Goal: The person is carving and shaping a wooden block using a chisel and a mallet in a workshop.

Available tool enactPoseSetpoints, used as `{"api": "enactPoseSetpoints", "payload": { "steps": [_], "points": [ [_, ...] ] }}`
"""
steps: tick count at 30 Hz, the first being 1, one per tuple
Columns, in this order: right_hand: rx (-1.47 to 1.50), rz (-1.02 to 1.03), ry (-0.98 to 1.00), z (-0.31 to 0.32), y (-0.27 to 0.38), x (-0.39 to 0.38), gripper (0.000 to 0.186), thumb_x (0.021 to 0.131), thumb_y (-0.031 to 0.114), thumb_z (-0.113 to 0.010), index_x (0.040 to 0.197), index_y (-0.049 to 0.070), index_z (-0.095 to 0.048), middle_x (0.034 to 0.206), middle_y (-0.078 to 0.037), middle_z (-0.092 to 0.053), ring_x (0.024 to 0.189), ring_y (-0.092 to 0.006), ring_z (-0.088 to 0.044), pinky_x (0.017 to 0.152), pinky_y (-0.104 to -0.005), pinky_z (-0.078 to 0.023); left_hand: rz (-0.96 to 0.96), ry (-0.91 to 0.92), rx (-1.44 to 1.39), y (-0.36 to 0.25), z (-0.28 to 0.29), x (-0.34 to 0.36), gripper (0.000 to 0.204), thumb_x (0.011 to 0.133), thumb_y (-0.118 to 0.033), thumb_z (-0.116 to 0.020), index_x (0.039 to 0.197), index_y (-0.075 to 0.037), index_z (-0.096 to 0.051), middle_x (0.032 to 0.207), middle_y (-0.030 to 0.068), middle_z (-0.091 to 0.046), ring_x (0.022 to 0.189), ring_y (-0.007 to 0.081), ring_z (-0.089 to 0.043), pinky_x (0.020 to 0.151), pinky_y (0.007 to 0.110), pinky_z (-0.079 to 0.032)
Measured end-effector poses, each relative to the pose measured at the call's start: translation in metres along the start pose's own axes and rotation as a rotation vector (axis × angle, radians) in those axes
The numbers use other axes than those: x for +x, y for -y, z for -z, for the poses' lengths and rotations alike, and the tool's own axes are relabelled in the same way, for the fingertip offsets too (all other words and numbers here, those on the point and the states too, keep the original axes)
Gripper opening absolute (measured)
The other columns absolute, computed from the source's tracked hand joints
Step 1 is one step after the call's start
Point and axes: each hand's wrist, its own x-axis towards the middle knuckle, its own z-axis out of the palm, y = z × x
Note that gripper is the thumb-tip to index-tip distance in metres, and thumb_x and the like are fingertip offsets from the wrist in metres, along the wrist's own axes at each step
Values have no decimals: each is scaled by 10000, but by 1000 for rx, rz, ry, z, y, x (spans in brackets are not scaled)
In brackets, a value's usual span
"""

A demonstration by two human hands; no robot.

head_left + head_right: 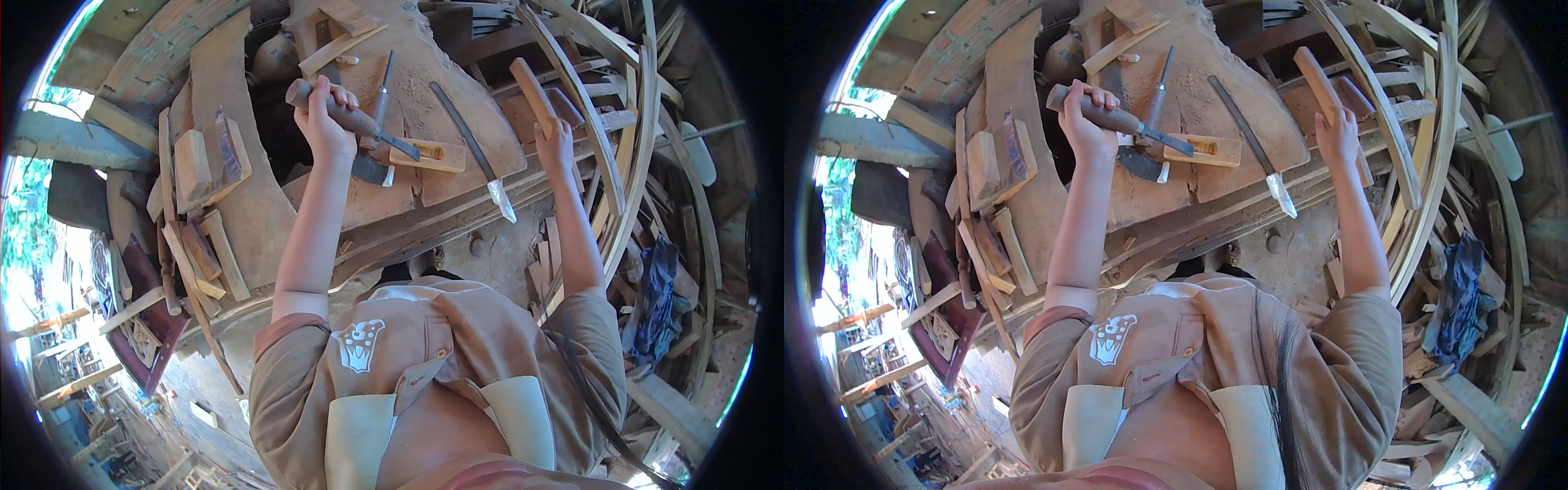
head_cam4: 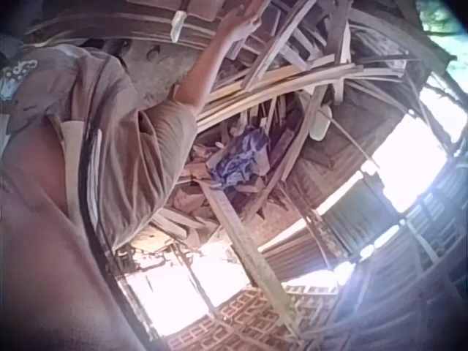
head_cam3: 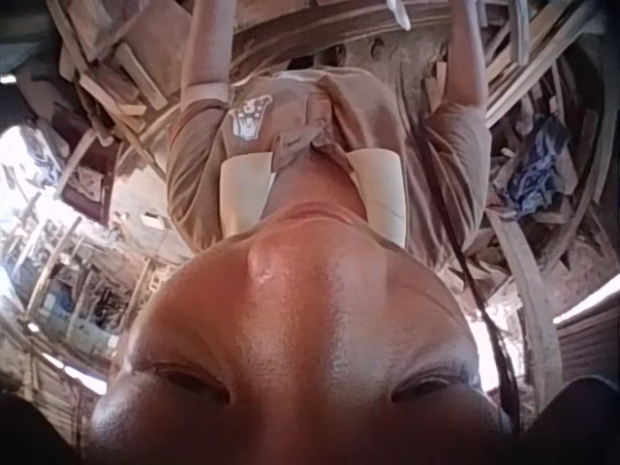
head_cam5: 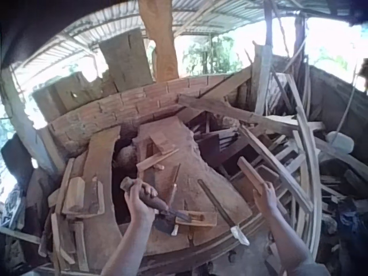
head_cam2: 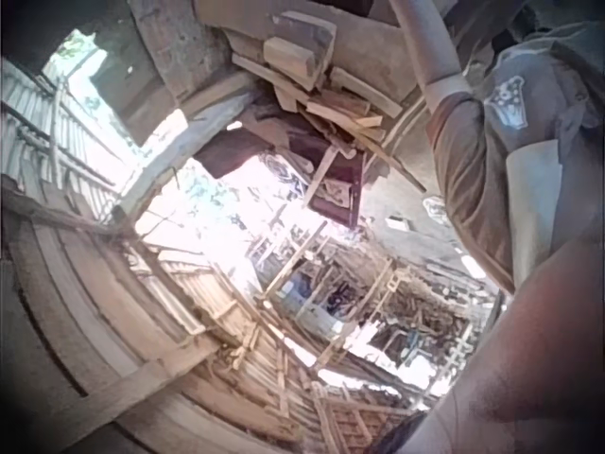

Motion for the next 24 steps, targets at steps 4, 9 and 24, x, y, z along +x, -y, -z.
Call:
{"api": "enactPoseSetpoints", "payload": {
  "steps": [4, 9, 24],
  "points": [
    [83, 102, -144, 21, -4, 8, 382, 796, 314, -565, 1094, 78, -529, 1140, -148, -496, 1056, -326, -482, 866, -421, -413, -43, 46, 52, 4, -6, 0, 147, 813, -107, -565, 750, -49, -445, 578, 39, -440, 509, 140, -433, 484, 287, -375],
    [-43, -123, 15, 15, -32, 5, 521, 788, 379, -560, 1213, 102, -438, 1239, -159, -434, 1132, -323, -437, 908, -434, -386, -77, 49, 93, 7, -16, 2, 154, 812, -104, -571, 744, -45, -446, 571, 41, -447, 505, 143, -441, 487, 284, -382],
    [-225, -249, 316, 8, -38, -3, 551, 806, 413, -519, 1241, 105, -380, 1059, -184, -569, 942, -346, -573, 786, -468, -452, 133, 795, 174, 16, -26, 8, 447, 685, -401, -732, 835, -62, -483, 648, 88, -536, 593, 174, -532, 548, 290, -431]
  ]
}}
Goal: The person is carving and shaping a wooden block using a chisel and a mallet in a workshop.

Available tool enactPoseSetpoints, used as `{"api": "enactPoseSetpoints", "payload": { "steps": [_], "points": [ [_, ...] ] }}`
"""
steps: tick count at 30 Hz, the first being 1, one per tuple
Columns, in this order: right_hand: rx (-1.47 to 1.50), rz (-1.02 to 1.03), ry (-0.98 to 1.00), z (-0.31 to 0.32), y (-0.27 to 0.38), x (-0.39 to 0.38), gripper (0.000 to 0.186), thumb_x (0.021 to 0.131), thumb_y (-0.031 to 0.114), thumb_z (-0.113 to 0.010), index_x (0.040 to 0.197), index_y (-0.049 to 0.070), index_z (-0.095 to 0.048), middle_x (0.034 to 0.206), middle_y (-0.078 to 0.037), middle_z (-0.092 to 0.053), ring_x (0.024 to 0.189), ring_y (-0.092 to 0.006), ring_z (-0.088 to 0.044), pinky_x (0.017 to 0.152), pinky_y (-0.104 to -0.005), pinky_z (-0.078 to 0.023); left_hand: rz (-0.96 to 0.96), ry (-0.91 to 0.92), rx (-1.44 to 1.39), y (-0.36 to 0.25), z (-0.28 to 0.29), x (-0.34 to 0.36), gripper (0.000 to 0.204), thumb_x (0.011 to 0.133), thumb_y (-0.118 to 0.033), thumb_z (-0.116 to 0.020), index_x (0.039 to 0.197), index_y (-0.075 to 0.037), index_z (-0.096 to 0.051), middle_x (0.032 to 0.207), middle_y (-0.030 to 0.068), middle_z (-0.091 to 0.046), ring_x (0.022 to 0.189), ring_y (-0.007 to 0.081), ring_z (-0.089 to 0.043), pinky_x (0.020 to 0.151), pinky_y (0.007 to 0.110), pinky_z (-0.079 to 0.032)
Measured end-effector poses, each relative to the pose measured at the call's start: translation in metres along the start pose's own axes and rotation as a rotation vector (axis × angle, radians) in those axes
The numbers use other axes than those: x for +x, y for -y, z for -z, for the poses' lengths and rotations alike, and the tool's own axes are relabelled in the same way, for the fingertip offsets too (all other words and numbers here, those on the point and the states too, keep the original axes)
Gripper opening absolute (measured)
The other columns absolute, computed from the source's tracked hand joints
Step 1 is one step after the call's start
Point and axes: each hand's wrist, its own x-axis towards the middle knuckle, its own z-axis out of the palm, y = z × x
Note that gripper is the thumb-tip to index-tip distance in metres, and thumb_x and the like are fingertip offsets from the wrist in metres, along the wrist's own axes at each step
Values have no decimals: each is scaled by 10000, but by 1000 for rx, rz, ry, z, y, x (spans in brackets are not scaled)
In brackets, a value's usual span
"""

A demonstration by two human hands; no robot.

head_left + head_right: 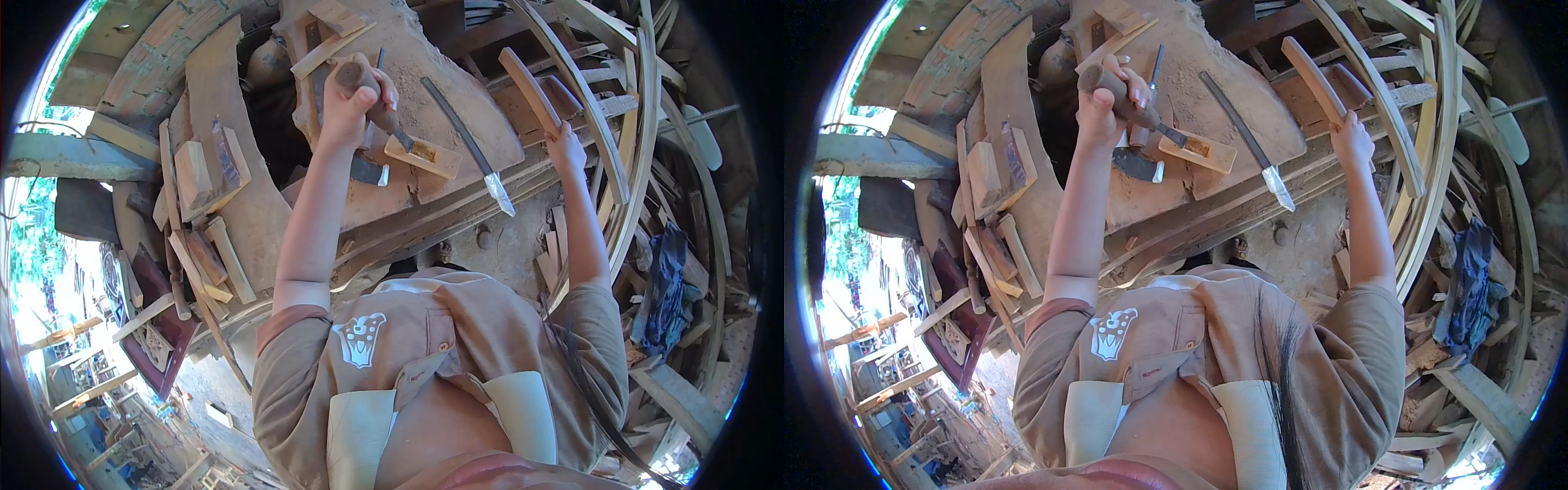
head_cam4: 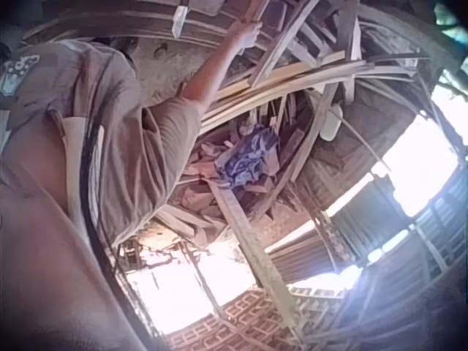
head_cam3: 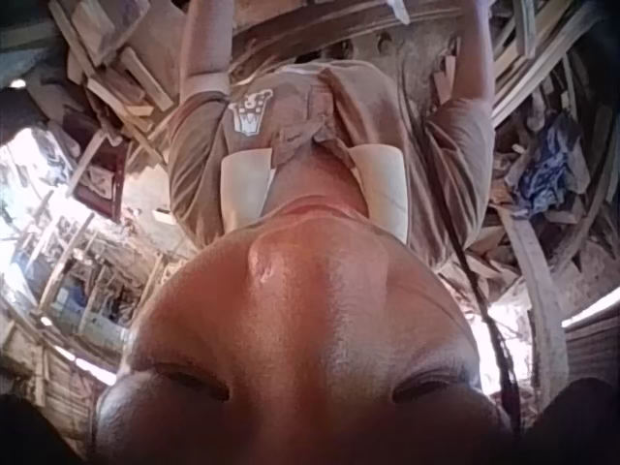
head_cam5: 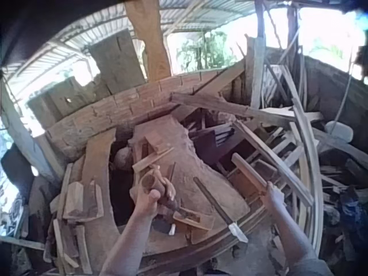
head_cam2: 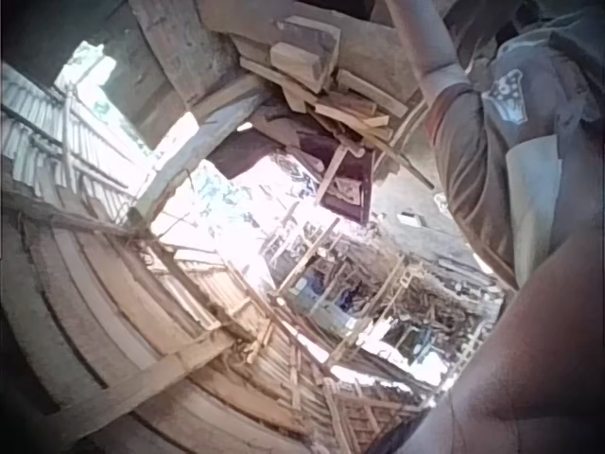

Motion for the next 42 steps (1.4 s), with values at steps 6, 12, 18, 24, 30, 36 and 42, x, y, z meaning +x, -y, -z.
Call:
{"api": "enactPoseSetpoints", "payload": {
  "steps": [6, 12, 18, 24, 30, 36, 42],
  "points": [
    [7, 9, 45, 6, 2, 2, 376, 818, 329, -529, 1071, 62, -455, 929, -190, -610, 866, -353, -594, 737, -443, -472, 30, -56, 186, -6, -11, 5, 563, 647, -519, -703, 865, -46, -490, 714, 74, -543, 660, 206, -542, 644, 325, -446],
    [42, 23, 67, 5, -2, 9, 337, 799, 305, -576, 983, 39, -484, 905, -188, -613, 860, -344, -594, 738, -435, -470, -106, -211, 159, 2, -25, 13, 350, 833, -342, -583, 813, 4, -537, 694, 81, -558, 611, 164, -543, 587, 288, -447],
    [54, 7, 67, 5, 2, 7, 349, 795, 310, -591, 980, 35, -484, 907, -191, -612, 858, -347, -594, 739, -436, -471, -231, -313, 223, 12, -19, 20, 354, 853, -355, -540, 786, -9, -514, 603, 70, -510, 532, 153, -495, 505, 264, -404],
    [65, 0, 54, 2, 1, 6, 357, 796, 321, -590, 984, 39, -478, 897, -193, -614, 853, -352, -596, 734, -437, -474, -270, -232, 351, 24, -24, 32, 295, 842, -282, -581, 750, -10, -513, 585, 56, -511, 522, 140, -492, 483, 257, -395],
    [68, 4, 44, 2, 1, 6, 362, 792, 328, -594, 980, 41, -477, 888, -191, -616, 848, -352, -597, 730, -438, -475, -257, -257, 434, 33, -19, 54, 228, 847, -203, -588, 730, -20, -520, 576, 37, -511, 523, 120, -496, 479, 249, -394],
    [79, -9, 49, 6, 4, 4, 371, 790, 336, -596, 979, 40, -478, 893, -190, -618, 851, -348, -599, 727, -438, -475, -64, -53, 414, 17, -9, 66, 259, 792, -268, -663, 691, -57, -552, 580, -7, -529, 540, 83, -508, 506, 223, -405],
    [80, -41, 57, 6, 6, 4, 390, 791, 349, -594, 974, 26, -474, 909, -193, -618, 863, -350, -598, 733, -436, -475, 25, -46, 343, 11, -4, 65, 246, 780, -274, -670, 704, -60, -574, 634, -2, -548, 614, 83, -513, 588, 229, -413]
  ]
}}
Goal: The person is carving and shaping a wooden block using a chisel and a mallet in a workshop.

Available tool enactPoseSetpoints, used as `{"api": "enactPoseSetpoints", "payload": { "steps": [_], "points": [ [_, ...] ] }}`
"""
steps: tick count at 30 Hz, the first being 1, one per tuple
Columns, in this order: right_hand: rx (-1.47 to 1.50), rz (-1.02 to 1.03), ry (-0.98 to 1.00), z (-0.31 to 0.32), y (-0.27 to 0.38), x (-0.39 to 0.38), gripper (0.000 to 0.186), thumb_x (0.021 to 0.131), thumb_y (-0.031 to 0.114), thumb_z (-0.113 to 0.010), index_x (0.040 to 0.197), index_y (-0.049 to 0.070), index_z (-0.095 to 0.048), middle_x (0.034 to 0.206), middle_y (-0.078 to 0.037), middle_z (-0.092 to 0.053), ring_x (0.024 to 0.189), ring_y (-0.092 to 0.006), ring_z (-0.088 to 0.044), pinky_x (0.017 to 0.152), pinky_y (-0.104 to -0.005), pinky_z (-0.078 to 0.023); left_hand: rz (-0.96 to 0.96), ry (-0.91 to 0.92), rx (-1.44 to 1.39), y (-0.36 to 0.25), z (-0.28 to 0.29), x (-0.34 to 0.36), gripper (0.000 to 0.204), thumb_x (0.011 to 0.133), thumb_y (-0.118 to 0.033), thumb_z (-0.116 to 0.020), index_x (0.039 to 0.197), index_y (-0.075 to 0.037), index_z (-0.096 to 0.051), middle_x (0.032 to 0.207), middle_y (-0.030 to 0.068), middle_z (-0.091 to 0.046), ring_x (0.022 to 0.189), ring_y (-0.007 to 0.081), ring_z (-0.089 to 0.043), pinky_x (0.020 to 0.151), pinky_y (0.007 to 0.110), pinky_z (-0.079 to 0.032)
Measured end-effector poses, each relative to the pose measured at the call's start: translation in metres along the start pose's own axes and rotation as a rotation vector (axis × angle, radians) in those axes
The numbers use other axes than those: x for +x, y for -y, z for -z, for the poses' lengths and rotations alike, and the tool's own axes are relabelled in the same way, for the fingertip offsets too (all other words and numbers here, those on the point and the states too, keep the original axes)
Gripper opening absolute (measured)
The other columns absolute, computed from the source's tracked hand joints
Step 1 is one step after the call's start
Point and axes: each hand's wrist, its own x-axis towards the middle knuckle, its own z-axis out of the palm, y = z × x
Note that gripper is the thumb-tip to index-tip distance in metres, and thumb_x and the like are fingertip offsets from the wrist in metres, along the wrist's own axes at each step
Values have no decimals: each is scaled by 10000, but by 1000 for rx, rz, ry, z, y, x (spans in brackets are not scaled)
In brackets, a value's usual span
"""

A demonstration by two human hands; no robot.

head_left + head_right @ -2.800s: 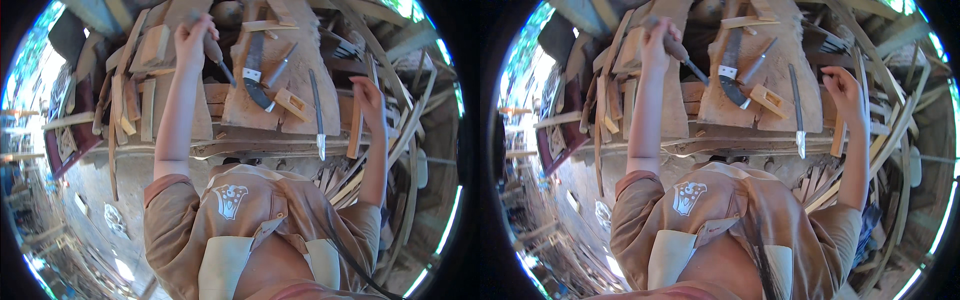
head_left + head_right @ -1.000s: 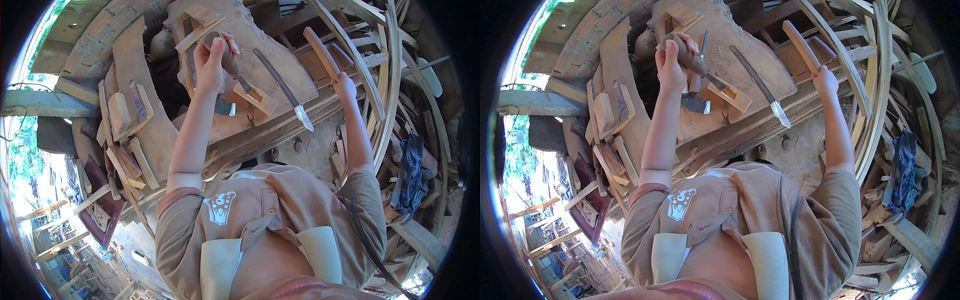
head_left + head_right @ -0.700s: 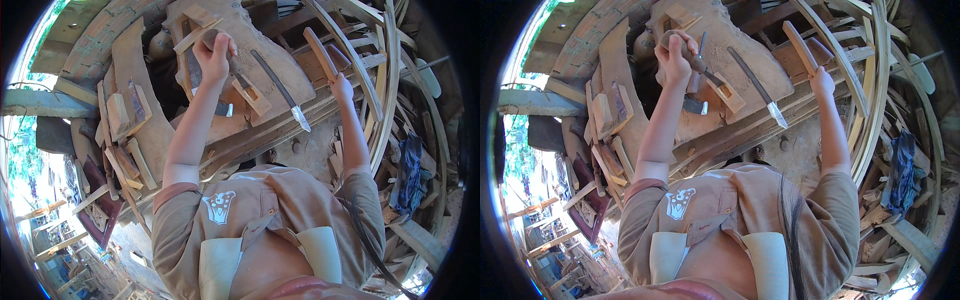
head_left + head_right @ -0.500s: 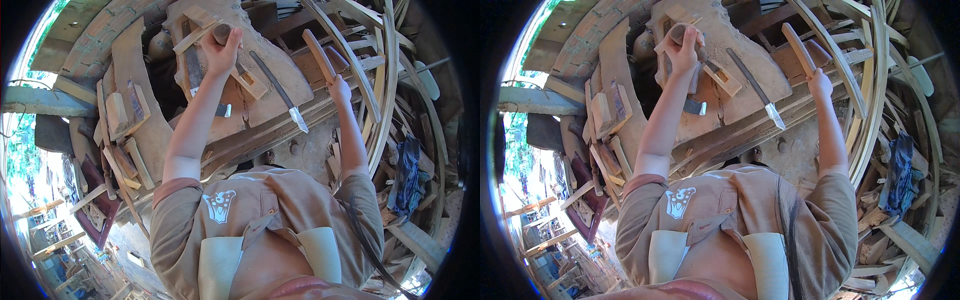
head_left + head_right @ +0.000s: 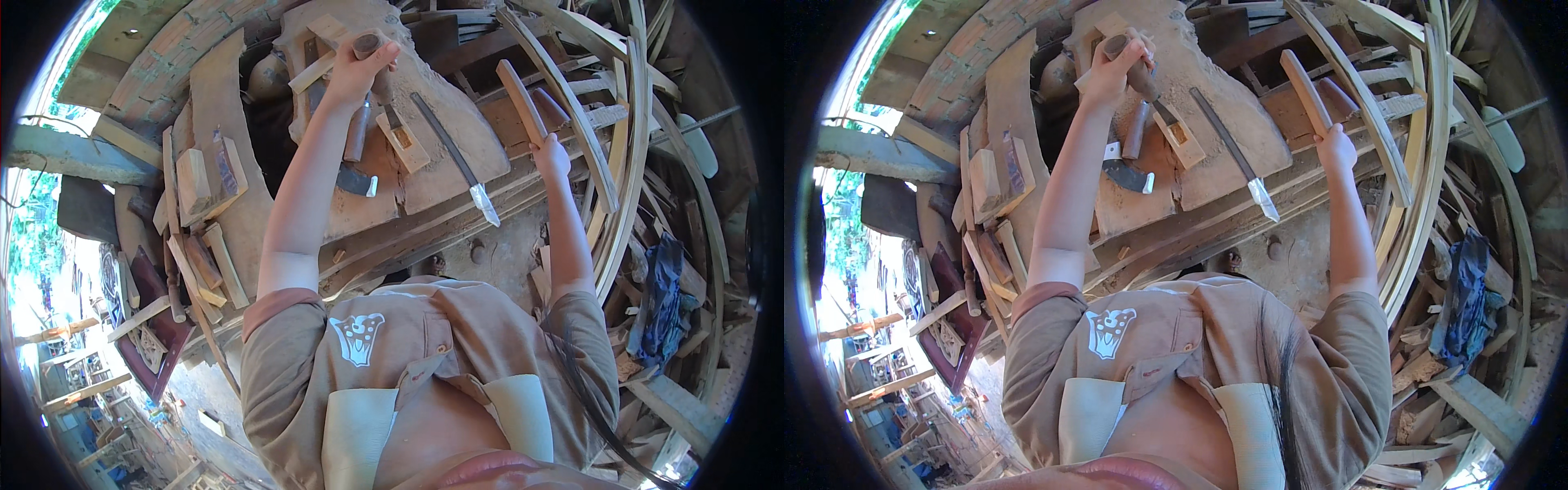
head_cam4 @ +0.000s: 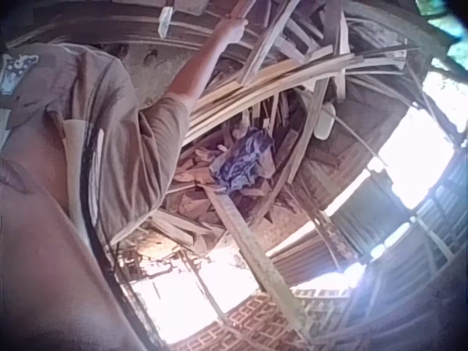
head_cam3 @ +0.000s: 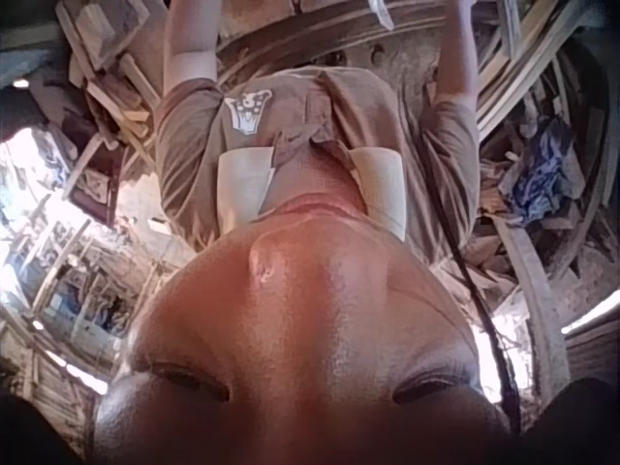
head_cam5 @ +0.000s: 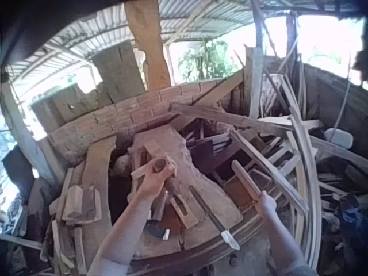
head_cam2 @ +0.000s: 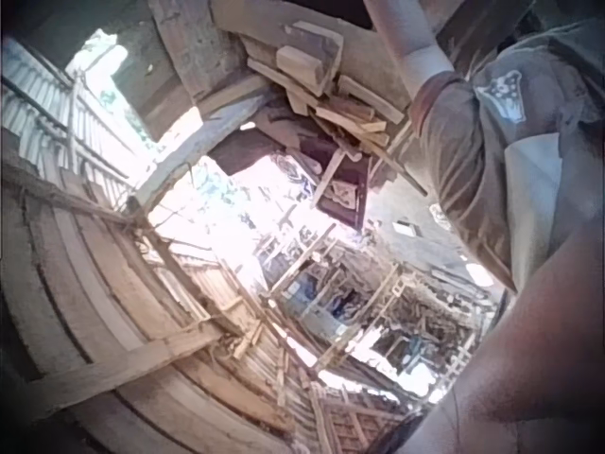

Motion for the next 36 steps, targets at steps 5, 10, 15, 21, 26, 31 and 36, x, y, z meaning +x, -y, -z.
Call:
{"api": "enactPoseSetpoints", "payload": {
  "steps": [5, 10, 15, 21, 26, 31, 36],
  "points": [
    [11, -23, 2, 2, 4, -2, 400, 791, 356, -594, 975, 23, -472, 909, -196, -618, 868, -350, -599, 735, -437, -475, -40, -179, 57, -1, 3, -6, 258, 795, -274, -646, 731, -51, -535, 670, 35, -527, 628, 132, -526, 584, 276, -438],
    [7, -31, -3, 0, 4, -2, 400, 795, 360, -587, 976, 23, -470, 901, -197, -621, 866, -355, -598, 733, -441, -476, -27, -550, 180, -2, -6, -13, 247, 773, -246, -682, 742, -55, -530, 678, 6, -519, 625, 99, -503, 590, 231, -418],
    [2, -43, -5, -3, 3, 0, 416, 796, 373, -582, 989, 22, -469, 907, -200, -620, 871, -356, -597, 736, -441, -476, -95, -692, 232, -7, -19, -27, 248, 766, -192, -689, 874, -62, -507, 796, 3, -525, 716, 88, -493, 658, 206, -403],
    [-11, -41, 0, -3, 3, 0, 426, 797, 382, -580, 996, 23, -467, 923, -200, -618, 885, -356, -593, 741, -443, -475, -158, -515, 549, -10, -30, -40, 298, 806, -164, -632, 1008, -40, -451, 918, 47, -511, 839, 111, -492, 754, 241, -405],
    [-2, -49, 7, -4, 3, 0, 431, 796, 387, -580, 1001, 26, -466, 921, -201, -618, 886, -355, -593, 743, -443, -474, -261, -535, 788, 3, -21, -36, 214, 807, -156, -634, 895, -36, -480, 822, 39, -550, 748, 111, -518, 677, 235, -426],
    [-5, -22, -22, -3, 3, 1, 432, 781, 384, -600, 968, 12, -484, 911, -208, -614, 875, -367, -590, 735, -444, -471, -158, -543, 429, 10, -16, -38, 180, 813, -144, -626, 779, -42, -482, 679, 19, -557, 577, 95, -525, 550, 224, -433],
    [17, 79, 30, 1, -7, 12, 448, 761, 389, -619, 967, 7, -506, 921, -213, -610, 889, -367, -584, 753, -442, -463, -164, -541, 270, 11, -17, -36, 151, 815, -96, -607, 748, -47, -481, 592, 11, -527, 516, 71, -506, 487, 216, -411]
  ]
}}
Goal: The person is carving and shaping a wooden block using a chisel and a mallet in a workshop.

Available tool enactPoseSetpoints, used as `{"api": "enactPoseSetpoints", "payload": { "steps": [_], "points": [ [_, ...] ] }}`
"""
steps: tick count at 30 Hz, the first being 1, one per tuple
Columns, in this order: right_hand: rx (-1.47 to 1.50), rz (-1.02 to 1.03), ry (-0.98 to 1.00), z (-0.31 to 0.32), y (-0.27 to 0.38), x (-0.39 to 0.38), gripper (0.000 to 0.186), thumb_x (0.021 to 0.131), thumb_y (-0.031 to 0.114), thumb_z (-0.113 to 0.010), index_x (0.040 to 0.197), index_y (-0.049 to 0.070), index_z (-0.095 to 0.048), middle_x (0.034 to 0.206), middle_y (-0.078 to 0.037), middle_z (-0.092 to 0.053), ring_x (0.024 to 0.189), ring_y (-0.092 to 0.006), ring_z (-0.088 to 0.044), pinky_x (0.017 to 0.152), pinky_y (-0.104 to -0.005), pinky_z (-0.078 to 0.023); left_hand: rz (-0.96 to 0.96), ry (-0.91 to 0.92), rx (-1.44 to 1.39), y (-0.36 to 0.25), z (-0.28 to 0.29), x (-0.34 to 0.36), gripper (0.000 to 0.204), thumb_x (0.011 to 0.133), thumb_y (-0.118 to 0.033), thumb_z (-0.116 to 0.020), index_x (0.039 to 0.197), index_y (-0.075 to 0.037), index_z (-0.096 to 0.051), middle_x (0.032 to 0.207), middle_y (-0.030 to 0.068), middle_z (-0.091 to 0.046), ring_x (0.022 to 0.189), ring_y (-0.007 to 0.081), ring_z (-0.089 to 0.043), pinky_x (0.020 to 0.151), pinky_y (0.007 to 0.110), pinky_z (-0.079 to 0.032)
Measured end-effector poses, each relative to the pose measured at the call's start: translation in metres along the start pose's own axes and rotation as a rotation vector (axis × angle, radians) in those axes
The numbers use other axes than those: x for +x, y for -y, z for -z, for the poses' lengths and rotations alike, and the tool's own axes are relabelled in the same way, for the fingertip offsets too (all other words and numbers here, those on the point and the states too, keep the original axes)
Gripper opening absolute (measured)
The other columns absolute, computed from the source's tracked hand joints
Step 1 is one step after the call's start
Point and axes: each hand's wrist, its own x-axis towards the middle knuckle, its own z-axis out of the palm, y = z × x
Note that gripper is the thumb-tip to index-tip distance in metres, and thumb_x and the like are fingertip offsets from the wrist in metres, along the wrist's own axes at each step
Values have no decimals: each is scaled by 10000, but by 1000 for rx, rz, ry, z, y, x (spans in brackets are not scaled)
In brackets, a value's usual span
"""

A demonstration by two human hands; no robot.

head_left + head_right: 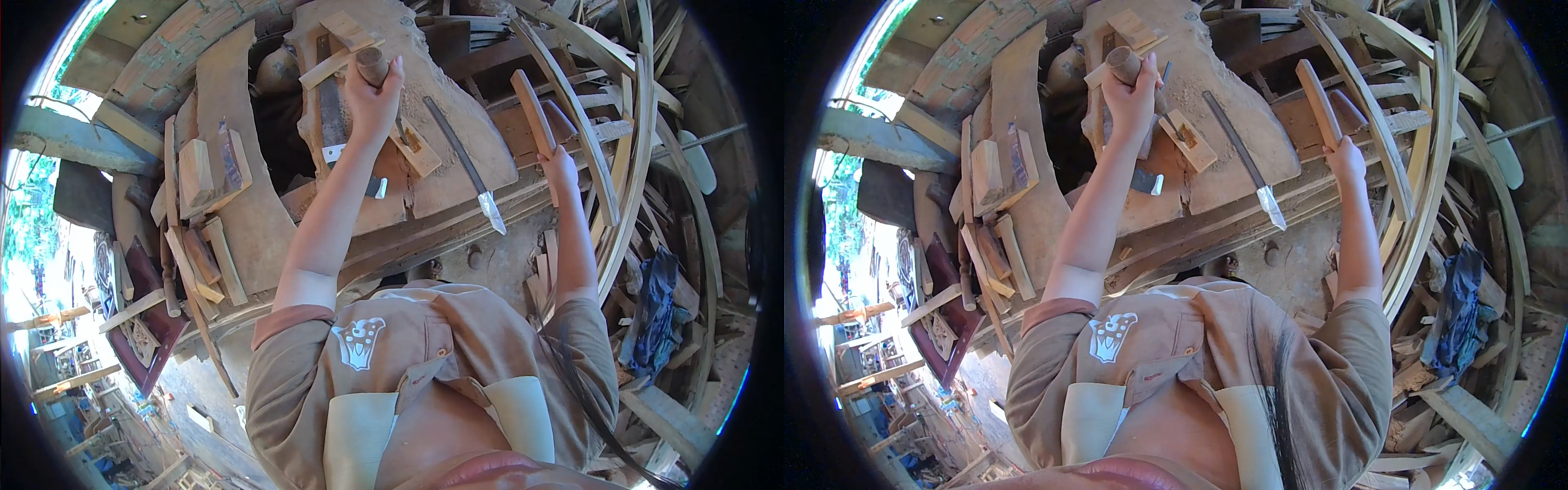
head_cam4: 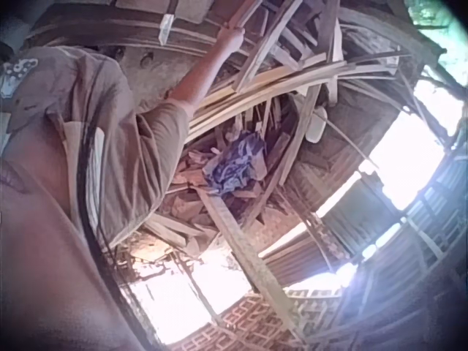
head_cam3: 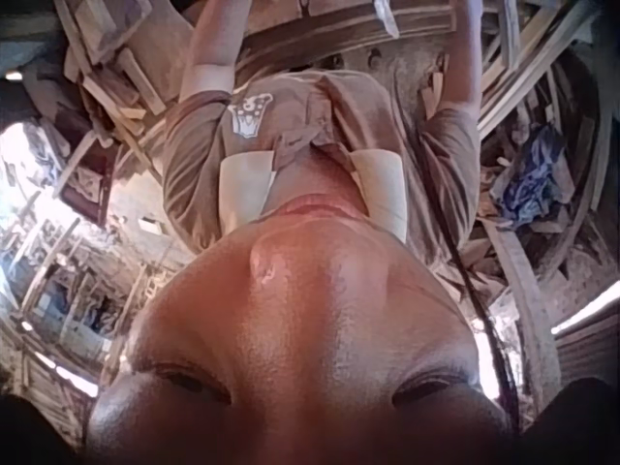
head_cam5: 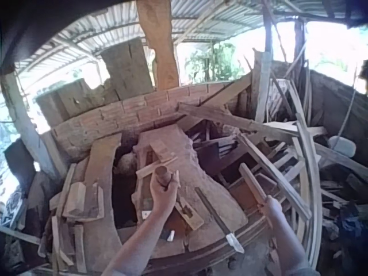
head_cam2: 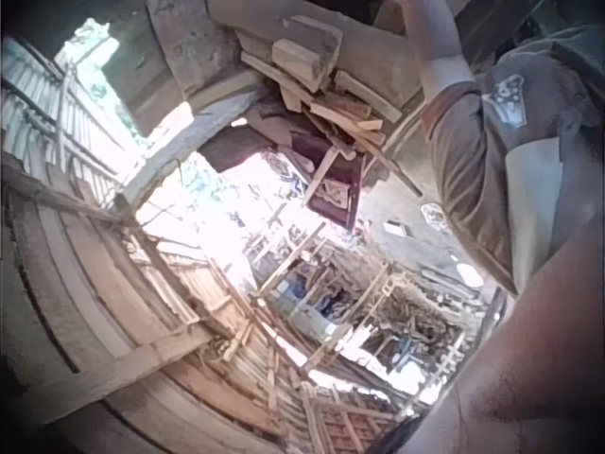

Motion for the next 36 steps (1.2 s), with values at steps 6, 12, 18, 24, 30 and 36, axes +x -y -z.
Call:
{"api": "enactPoseSetpoints", "payload": {
  "steps": [6, 12, 18, 24, 30, 36],
  "points": [
    [-211, 288, 144, 68, -15, 22, 411, 752, 286, -630, 1013, -12, -521, 924, -224, -594, 884, -371, -569, 762, -399, -445, -72, -16, 89, 20, 4, 2, 150, 805, -75, -609, 740, -48, -477, 585, 0, -523, 503, 64, -496, 479, 205, -396],
    [161, 594, -245, 198, 68, -12, 429, 795, 275, -606, 1087, -17, -489, 932, -170, -613, 864, -284, -597, 793, -364, -445, -93, -72, 98, 17, 0, 1, 167, 775, -93, -640, 745, -39, -484, 601, 3, -530, 498, 62, -495, 468, 216, -401],
    [654, 587, 216, 243, 133, -40, 486, 748, 240, -681, 1118, -16, -497, 1013, -133, -587, 944, -216, -554, 850, -336, -422, 8, -56, 119, 1, -4, -2, 175, 743, -89, -649, 815, -19, -506, 677, 40, -559, 598, 105, -536, 553, 249, -429],
    [20, 817, -43, 246, 161, -62, 556, 683, 202, -737, 1128, -30, -499, 1002, -131, -589, 944, -215, -559, 843, -313, -426, -203, -109, 132, 7, 0, 1, 224, 711, -83, -650, 874, -7, -517, 768, 120, -609, 706, 204, -609, 622, 306, -460],
    [527, 681, 56, 243, 180, -64, 531, 700, 252, -724, 1091, -36, -510, 928, -151, -607, 887, -201, -577, 811, -304, -437, -51, -58, 103, 10, 3, -1, 232, 699, -69, -639, 895, -6, -532, 749, 125, -605, 667, 185, -593, 614, 295, -455],
    [-97, 823, -18, 256, 179, -49, 588, 689, 259, -730, 1140, -31, -489, 989, -205, -594, 916, -281, -590, 803, -343, -451, 21, -64, 30, 12, 3, -2, 162, 700, -58, -628, 830, 0, -550, 714, 102, -598, 656, 149, -575, 615, 286, -452]
  ]
}}
